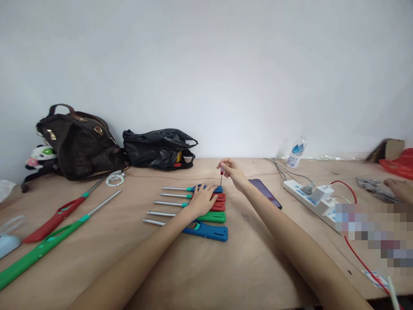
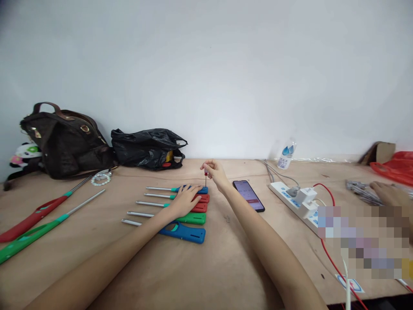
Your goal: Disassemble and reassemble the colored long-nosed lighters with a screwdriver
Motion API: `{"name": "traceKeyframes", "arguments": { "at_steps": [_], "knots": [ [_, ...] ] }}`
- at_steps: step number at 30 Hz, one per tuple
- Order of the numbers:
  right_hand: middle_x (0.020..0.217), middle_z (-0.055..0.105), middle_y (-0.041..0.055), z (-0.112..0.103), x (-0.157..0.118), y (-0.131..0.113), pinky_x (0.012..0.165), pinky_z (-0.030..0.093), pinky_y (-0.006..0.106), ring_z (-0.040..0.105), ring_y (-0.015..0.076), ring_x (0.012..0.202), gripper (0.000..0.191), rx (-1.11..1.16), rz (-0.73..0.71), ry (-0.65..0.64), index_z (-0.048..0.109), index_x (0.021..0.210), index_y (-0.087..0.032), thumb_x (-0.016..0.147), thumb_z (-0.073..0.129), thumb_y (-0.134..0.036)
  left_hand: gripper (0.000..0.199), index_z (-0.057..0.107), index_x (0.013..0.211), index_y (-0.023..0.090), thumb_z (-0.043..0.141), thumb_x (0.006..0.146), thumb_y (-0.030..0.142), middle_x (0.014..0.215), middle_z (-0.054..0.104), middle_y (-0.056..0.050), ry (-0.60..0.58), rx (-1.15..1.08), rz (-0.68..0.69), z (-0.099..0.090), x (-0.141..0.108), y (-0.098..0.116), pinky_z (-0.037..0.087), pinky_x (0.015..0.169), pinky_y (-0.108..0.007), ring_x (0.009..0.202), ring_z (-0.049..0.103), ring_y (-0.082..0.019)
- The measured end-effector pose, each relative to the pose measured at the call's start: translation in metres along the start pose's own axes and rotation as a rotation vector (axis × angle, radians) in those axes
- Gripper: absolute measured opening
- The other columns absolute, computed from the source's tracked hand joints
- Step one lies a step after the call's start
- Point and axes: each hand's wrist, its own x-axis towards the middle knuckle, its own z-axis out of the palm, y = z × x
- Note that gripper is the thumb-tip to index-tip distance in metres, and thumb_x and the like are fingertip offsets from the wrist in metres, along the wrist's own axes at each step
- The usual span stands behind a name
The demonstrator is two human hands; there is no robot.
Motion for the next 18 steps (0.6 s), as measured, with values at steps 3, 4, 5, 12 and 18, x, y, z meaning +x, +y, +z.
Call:
{"name": "traceKeyframes", "arguments": {
  "at_steps": [3, 4, 5, 12, 18],
  "knots": [
    [0.076, 0.061, 0.0012, 0.0, 0.0004, 0.001, 0.043, 0.026, 0.023, 0.036, 0.0066, 0.048, 0.044, -0.002, 0.004, -0.019, 0.062, 0.083, -0.019, 0.072, 0.063, -0.061, 0.042, 0.046, 0.137, 0.023, 0.038, 0.096, 0.032, 0.144, 0.047, -0.006, -0.009, -0.006, -0.003, -0.0009, -0.0002, 0.0006, 0.025, 0.111, -0.054, 0.133, 0.037, -0.031],
    [0.074, 0.059, 0.0005, 0.0001, 0.0003, 0.0018, 0.043, 0.026, 0.023, 0.034, 0.0063, 0.047, 0.045, 0.004, 0.008, -0.018, 0.062, 0.084, -0.019, 0.074, 0.06, -0.063, 0.043, 0.046, 0.137, 0.023, 0.038, 0.096, 0.031, 0.144, 0.047, -0.006, -0.011, -0.009, -0.005, -0.0011, -0.0003, 0.0008, 0.024, 0.111, -0.054, 0.133, 0.037, -0.031],
    [0.071, 0.057, -0.0006, 0.0002, 0.0001, 0.0027, 0.043, 0.026, 0.023, 0.033, 0.0063, 0.046, 0.044, 0.008, 0.011, -0.013, 0.062, 0.084, -0.019, 0.075, 0.059, -0.063, 0.043, 0.046, 0.137, 0.023, 0.037, 0.096, 0.032, 0.144, 0.047, -0.007, -0.012, -0.011, -0.008, -0.0013, -0.0003, 0.0008, 0.024, 0.111, -0.055, 0.133, 0.036, -0.032],
    [0.07, 0.063, 0.0005, 0.0007, 0.0007, 0.0033, 0.049, 0.033, 0.024, 0.045, 0.0109, 0.055, 0.034, -0.069, -0.074, 0.014, 0.052, 0.081, -0.021, 0.072, 0.068, -0.049, 0.042, 0.047, 0.137, 0.022, 0.038, 0.096, 0.031, 0.143, 0.048, -0.005, 0.001, -0.009, 0.003, 0.0001, 0.0001, -0.0006, 0.025, 0.111, -0.053, 0.132, 0.038, -0.031],
    [0.068, 0.056, -0.0001, -0.0034, 0.0015, 0.0042, 0.06, 0.041, 0.029, 0.05, 0.0156, 0.06, 0.019, -0.527, -0.216, 0.104, 0.048, 0.086, -0.024, 0.092, 0.044, -0.041, 0.042, 0.047, 0.137, 0.021, 0.038, 0.097, 0.031, 0.143, 0.048, -0.006, 0.008, -0.003, 0.011, 0.001, -0.0005, -0.0011, 0.025, 0.111, -0.055, 0.131, 0.038, -0.031]
  ]
}}
